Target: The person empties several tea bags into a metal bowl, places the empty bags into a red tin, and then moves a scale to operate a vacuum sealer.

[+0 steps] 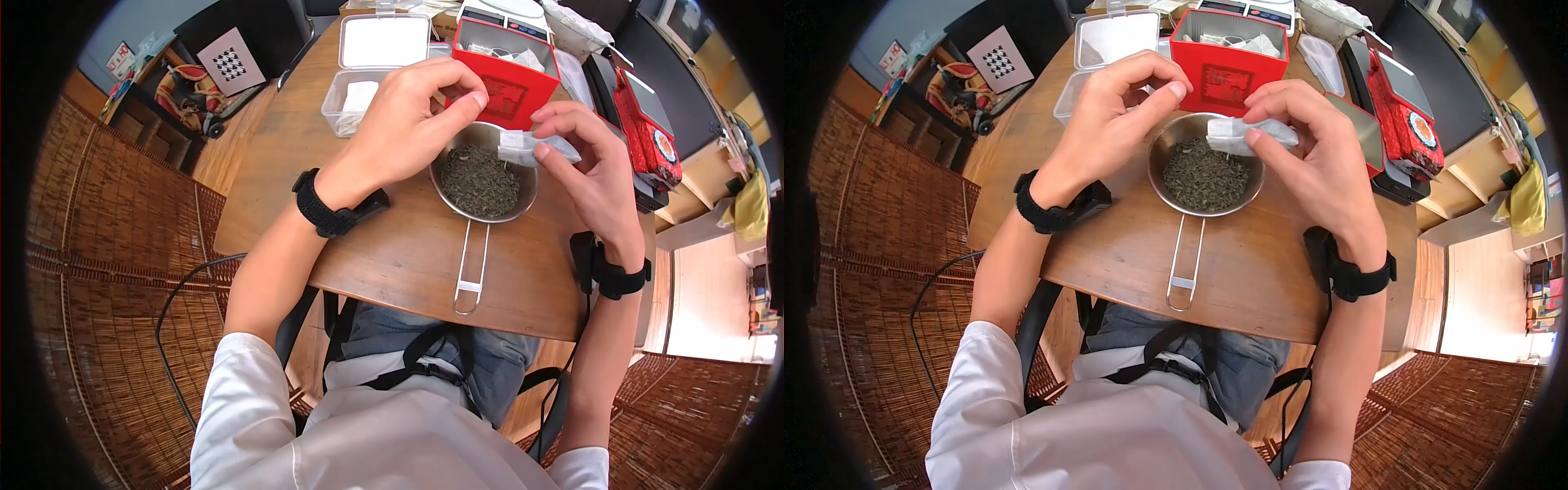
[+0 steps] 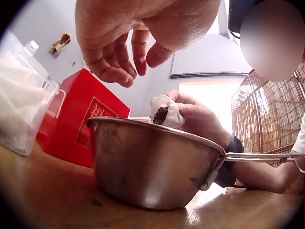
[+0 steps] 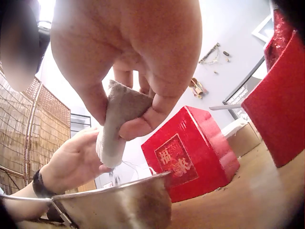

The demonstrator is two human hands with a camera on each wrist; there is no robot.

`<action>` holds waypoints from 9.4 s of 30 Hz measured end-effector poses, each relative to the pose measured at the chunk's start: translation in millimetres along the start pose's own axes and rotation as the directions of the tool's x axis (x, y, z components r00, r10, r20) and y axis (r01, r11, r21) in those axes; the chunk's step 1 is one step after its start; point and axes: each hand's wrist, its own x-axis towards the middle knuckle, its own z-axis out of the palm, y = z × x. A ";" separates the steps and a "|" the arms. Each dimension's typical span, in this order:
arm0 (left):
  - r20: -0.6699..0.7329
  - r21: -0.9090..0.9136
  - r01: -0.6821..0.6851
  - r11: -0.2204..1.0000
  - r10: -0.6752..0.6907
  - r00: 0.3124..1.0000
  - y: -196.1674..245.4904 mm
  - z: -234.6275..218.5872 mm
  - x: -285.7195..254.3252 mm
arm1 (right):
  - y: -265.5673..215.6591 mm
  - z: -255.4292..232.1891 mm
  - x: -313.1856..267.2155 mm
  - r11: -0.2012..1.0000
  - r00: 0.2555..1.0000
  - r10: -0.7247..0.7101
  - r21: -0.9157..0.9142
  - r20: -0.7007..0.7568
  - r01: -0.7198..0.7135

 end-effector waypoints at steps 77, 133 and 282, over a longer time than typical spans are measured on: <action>0.184 0.010 -0.118 0.993 0.114 0.976 10.5 8.7 -3.2 | -6.1 8.8 1.3 1.000 0.984 -0.023 0.014 -0.179 0.026; 0.060 0.104 -0.276 0.956 0.271 0.961 12.5 12.3 -2.6 | -8.0 15.4 2.0 0.949 0.955 -0.169 -0.303 -0.244 0.091; -0.114 0.081 -0.270 0.959 0.278 0.954 11.5 13.6 -2.9 | -8.4 25.1 2.0 0.948 0.973 -0.185 -0.285 -0.138 0.140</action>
